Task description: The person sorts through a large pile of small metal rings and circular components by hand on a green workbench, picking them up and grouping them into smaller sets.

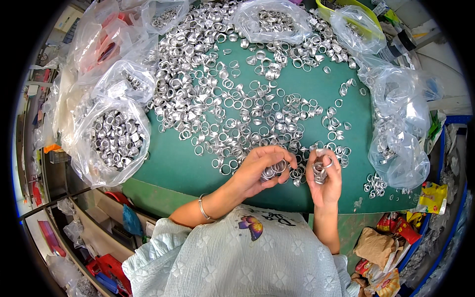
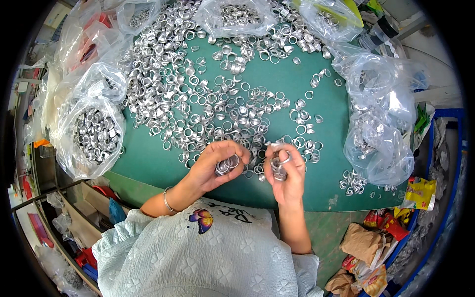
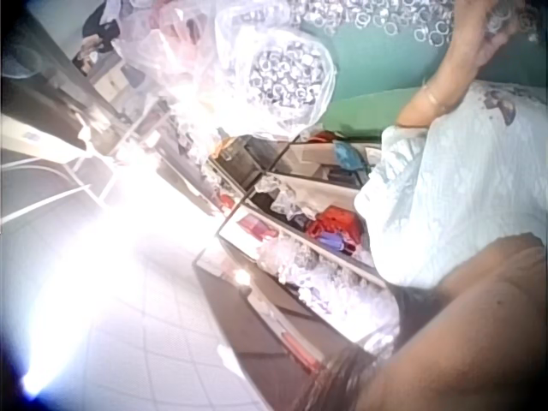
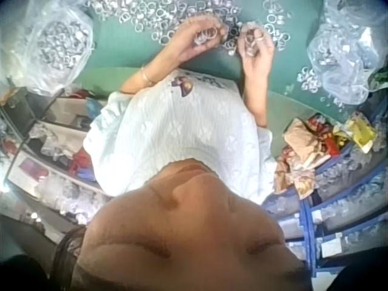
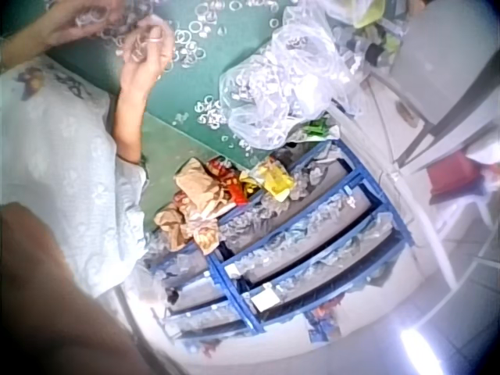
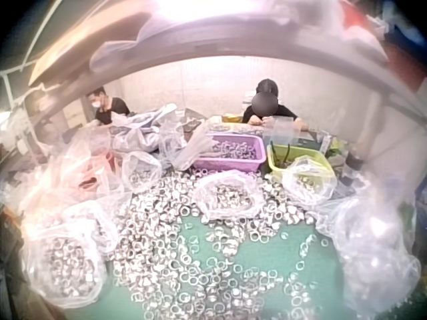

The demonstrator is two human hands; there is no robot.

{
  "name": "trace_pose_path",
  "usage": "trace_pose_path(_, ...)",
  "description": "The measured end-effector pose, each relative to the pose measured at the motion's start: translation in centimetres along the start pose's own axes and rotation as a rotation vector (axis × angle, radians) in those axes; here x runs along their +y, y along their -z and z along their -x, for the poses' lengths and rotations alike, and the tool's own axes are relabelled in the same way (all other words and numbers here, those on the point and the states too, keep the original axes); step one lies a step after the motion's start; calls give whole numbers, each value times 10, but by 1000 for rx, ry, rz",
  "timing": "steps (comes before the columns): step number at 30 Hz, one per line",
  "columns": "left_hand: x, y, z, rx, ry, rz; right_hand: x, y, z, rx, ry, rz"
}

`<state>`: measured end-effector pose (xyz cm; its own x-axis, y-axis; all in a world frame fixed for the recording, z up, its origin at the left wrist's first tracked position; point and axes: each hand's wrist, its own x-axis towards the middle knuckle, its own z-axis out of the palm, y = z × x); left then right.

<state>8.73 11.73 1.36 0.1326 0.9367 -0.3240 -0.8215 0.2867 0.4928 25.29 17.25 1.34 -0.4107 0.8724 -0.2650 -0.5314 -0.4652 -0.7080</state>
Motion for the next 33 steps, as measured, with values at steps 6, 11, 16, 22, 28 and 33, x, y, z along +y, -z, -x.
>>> trace_pose_path(6, 4, 6, 5, -67, 39, -22, -7, 12, -7, -80, -285, -435)
trace_pose_path(11, -1, 10, 6, -18, 53, 11, -6, 6, -10, -23, -264, -414)
trace_pose_path(16, -3, 17, 6, -34, 88, 39, -1, 10, -10, -17, -232, -203)
trace_pose_path(22, -4, 20, 5, -28, 79, 54, -10, 0, -13, 118, -275, -297)
trace_pose_path(28, -1, 20, 6, 7, 65, 23, -11, 4, -26, 82, -191, 72)
trace_pose_path(33, 1, 23, 6, 12, 65, 17, -4, -9, -71, -97, 462, 1392)
